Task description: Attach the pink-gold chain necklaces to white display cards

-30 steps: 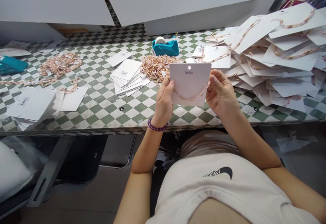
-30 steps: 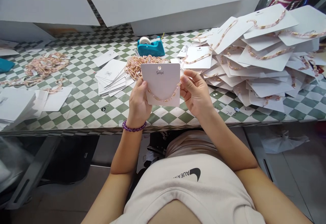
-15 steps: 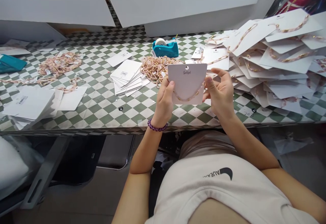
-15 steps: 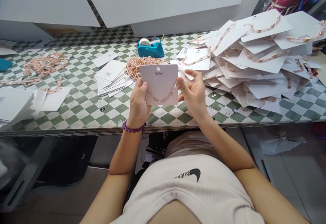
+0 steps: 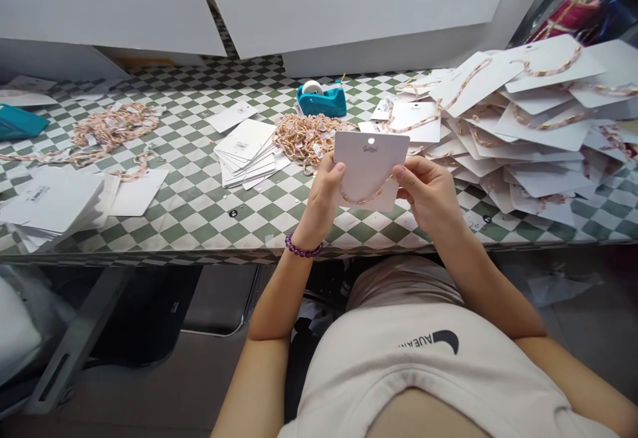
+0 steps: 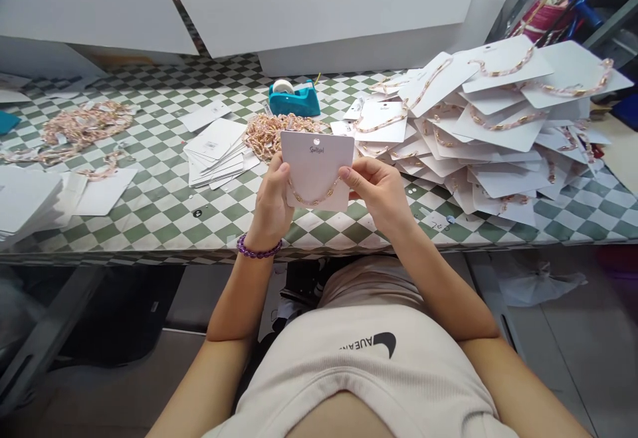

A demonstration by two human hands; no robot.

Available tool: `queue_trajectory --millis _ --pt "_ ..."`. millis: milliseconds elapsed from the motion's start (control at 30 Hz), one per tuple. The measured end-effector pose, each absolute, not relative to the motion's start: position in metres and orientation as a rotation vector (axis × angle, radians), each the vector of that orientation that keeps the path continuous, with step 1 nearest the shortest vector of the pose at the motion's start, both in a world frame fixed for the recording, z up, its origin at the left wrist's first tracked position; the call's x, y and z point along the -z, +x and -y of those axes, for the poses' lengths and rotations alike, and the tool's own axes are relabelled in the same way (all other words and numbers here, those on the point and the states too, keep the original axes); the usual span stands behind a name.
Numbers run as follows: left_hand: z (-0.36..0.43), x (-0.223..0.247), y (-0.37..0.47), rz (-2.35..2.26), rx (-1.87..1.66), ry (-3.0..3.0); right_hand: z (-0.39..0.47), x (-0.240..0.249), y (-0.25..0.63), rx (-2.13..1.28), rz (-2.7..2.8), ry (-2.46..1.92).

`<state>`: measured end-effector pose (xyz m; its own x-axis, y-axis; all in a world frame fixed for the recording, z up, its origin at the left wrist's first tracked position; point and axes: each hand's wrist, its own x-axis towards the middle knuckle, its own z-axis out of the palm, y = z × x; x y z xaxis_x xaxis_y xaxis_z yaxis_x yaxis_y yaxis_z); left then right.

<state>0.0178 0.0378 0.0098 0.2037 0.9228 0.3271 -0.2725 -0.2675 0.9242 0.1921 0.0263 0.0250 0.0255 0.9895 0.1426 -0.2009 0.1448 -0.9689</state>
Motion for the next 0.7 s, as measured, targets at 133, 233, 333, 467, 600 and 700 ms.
queue_trajectory --millis 133,233,333,467,600,700 --pt "-0.039 -0.007 0.011 -0.875 -1.301 1.445 -0.02 -0.023 0.192 -0.766 1.107 -0.996" --pt "-0.036 -0.009 0.004 -0.94 -1.264 1.613 -0.007 -0.021 0.187 -0.466 1.189 -1.01" --pt "-0.025 -0.019 -0.002 -0.797 -1.164 1.822 0.007 -0.023 0.178 -0.296 1.472 -0.933" --pt "-0.009 -0.038 -0.006 -0.739 -1.159 1.906 0.015 -0.032 0.17 -0.206 1.852 -0.685" --pt "-0.002 -0.05 -0.013 -0.686 -1.174 1.865 0.011 -0.031 0.174 -0.36 1.978 -0.609" --pt "-0.002 -0.048 -0.017 -0.648 -1.146 1.785 0.012 -0.017 0.174 -0.384 2.084 -0.641"
